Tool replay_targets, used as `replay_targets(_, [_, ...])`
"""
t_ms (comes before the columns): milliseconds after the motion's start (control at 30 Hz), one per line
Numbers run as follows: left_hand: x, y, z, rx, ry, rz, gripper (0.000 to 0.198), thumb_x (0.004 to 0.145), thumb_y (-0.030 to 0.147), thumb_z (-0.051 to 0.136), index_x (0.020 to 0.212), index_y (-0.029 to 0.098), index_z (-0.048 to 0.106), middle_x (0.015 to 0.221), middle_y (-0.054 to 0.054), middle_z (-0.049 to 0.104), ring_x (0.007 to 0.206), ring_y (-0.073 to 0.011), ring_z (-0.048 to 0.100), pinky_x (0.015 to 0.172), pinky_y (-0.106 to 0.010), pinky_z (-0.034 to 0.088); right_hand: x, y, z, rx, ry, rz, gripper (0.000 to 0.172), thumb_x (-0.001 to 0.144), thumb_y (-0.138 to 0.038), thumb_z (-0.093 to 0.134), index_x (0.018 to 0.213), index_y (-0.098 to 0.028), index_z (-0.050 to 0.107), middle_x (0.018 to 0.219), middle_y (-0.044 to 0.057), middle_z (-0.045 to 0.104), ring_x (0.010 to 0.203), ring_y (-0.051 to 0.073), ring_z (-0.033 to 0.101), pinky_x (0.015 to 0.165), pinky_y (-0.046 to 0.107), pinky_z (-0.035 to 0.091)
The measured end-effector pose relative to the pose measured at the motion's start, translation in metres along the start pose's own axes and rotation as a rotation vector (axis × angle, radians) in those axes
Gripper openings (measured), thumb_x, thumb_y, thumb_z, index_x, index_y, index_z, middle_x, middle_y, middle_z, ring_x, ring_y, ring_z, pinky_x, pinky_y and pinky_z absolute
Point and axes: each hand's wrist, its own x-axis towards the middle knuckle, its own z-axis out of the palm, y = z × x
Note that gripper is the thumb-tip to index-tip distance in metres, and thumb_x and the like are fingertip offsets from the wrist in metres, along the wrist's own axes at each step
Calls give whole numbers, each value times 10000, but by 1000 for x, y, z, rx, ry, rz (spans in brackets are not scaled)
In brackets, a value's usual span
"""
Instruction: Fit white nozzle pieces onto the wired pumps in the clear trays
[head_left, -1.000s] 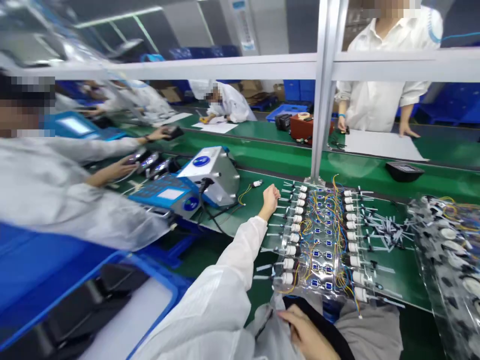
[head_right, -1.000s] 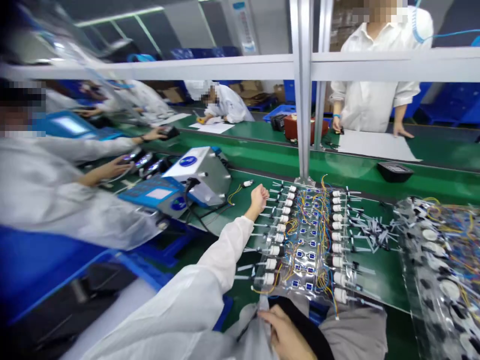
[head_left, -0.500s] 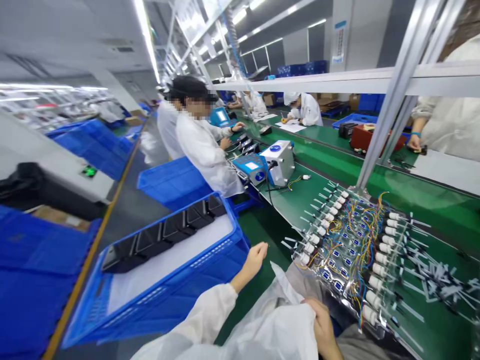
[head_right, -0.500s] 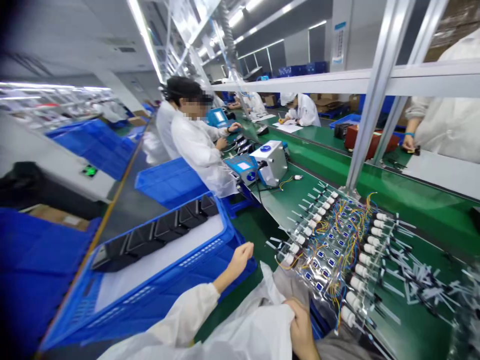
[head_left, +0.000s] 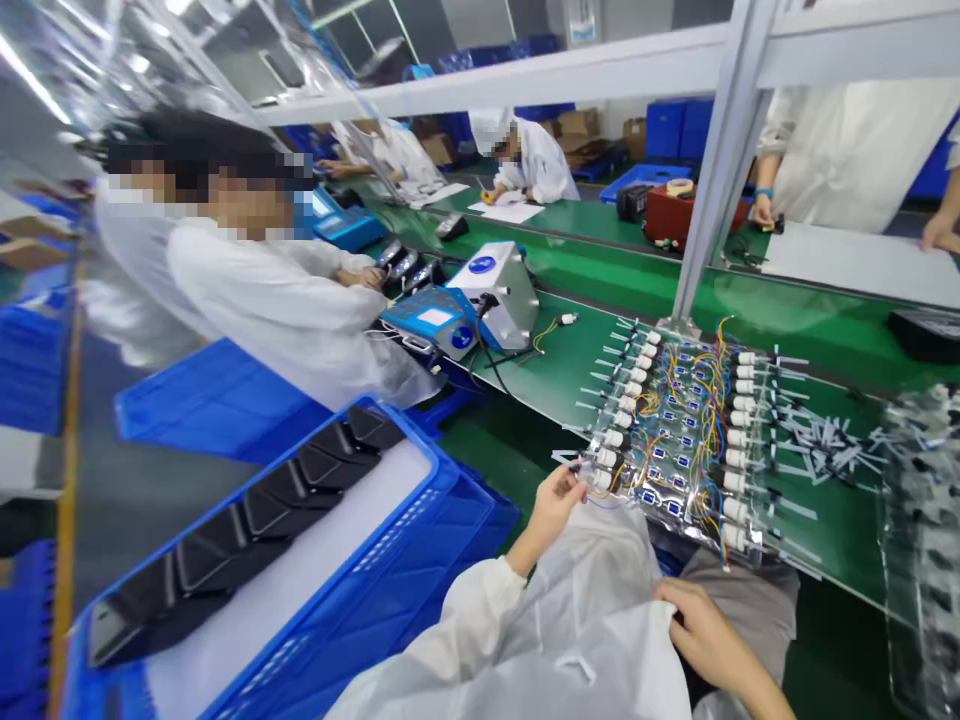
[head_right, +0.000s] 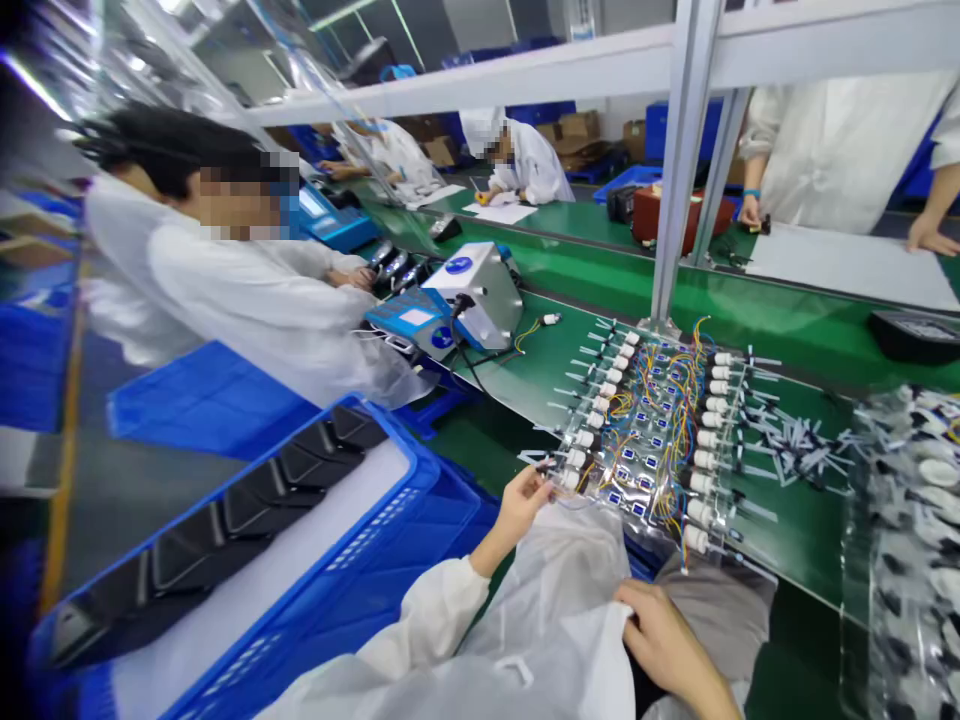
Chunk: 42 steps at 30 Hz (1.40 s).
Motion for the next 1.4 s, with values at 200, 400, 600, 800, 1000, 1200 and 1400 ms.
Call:
replay_targets(200, [9, -8, -25, -11, -9, 96, 380, 729, 487, 873, 980, 216, 785, 941, -95, 769, 740, -198, 692, 705, -347, 577, 12, -15, 40, 55, 102, 0, 248, 875, -132, 475, 950, -223, 693, 954, 48, 709, 943, 238, 660, 838, 331, 450])
replay_targets(400, [16, -10, -38, 13, -129, 242, 247, 935, 420, 713, 1045, 210, 782, 1022, -108, 742, 814, -185, 705, 737, -336, 587, 10, -40, 44, -38, -74, 1, 316, 852, -77, 470, 966, -231, 722, 950, 47, 712, 917, 217, 661, 831, 311, 473])
replay_targets(600, [25, 18, -41, 210, -235, 558, 130, 935, 248, 733, 1048, 206, 778, 991, -96, 727, 930, -199, 687, 819, -352, 566, 11, -63, 5, -180, -163, -5, 398, 905, -104, 521, 1228, -256, 698, 1190, 63, 711, 1051, 221, 684, 916, 324, 514])
replay_targets(800, [11, 62, -29, -79, -177, 631, 119, 1004, 252, 622, 1073, 202, 705, 986, -90, 717, 950, -219, 707, 868, -405, 584, 34, -90, -27, -61, 154, -250, 149, 1046, -259, 541, 1101, -241, 678, 1051, 59, 697, 889, 181, 649, 809, 312, 512])
replay_targets(1000, [12, 74, -21, -198, -88, 553, 100, 977, 261, 660, 1034, 190, 700, 912, -55, 694, 771, -166, 702, 715, -307, 595, 62, -80, -18, -43, 568, -221, 110, 1033, -252, 572, 991, -219, 668, 943, 54, 678, 835, 183, 638, 747, 311, 507])
replay_targets(1200, [20, 61, -27, 115, -213, 473, 139, 943, 289, 706, 955, 155, 741, 898, -82, 719, 810, -174, 698, 757, -289, 581, 70, -76, -42, -266, 751, -205, 111, 1016, -229, 569, 1016, -214, 679, 978, 58, 721, 841, 192, 663, 786, 331, 528])
replay_targets(1400, [7, 52, -17, -49, -127, 391, 161, 971, 308, 677, 1002, 160, 731, 925, -69, 717, 745, -137, 682, 670, -232, 555, 116, -56, -79, -564, 775, -99, 220, 980, -208, 549, 1126, -183, 712, 1106, 125, 736, 1005, 283, 684, 951, 445, 544])
